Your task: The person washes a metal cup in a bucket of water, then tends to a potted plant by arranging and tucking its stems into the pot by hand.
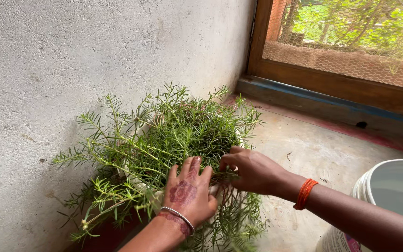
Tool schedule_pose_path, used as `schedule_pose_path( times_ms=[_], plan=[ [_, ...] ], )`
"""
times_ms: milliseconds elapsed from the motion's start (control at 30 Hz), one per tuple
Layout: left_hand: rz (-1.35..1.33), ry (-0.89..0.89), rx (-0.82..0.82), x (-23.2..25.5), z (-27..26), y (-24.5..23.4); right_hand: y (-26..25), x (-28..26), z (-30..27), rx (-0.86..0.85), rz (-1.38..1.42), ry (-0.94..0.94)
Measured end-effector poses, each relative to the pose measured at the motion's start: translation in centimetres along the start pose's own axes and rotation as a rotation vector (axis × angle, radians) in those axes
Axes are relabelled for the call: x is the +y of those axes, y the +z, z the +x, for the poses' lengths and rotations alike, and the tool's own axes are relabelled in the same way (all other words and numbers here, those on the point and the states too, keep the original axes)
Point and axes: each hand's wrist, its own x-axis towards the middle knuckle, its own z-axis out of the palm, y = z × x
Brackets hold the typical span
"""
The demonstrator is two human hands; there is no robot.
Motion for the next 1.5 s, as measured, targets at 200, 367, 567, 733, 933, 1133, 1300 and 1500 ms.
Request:
schedule_pose_path(
  times_ms=[200,367,567,733,933,1133,1300,1500],
  plan=[
    [0.054,-0.037,-0.061,-0.6,-0.2,-1.1,-0.8,-0.1,0.6,0.029,-0.059,0.005],
    [-0.032,-0.108,-0.174,-1.5,-0.7,-3.6,-0.5,-1.0,0.9,0.029,0.022,-0.103],
    [-0.045,-0.127,-0.241,-2.8,0.0,-3.9,0.0,-1.8,1.2,-0.091,-0.023,0.073],
    [-0.099,-0.108,-0.188,-2.9,-0.6,-3.0,0.9,-1.7,1.7,-0.127,-0.018,0.035],
    [-0.094,-0.185,-0.167,-2.6,-0.4,-3.3,0.3,-2.1,1.8,-0.186,0.096,0.023],
    [-0.048,-0.182,-0.041,-3.3,2.0,-6.5,-3.6,0.0,3.6,-0.349,0.1,-0.138],
    [-0.345,-0.053,0.179,-3.2,6.0,-7.6,-5.0,3.2,6.8,-0.114,0.104,0.046],
    [-0.051,0.0,-0.319,-1.6,8.9,-0.5,-0.2,4.5,8.7,-0.085,-0.086,0.065]
  ],
)
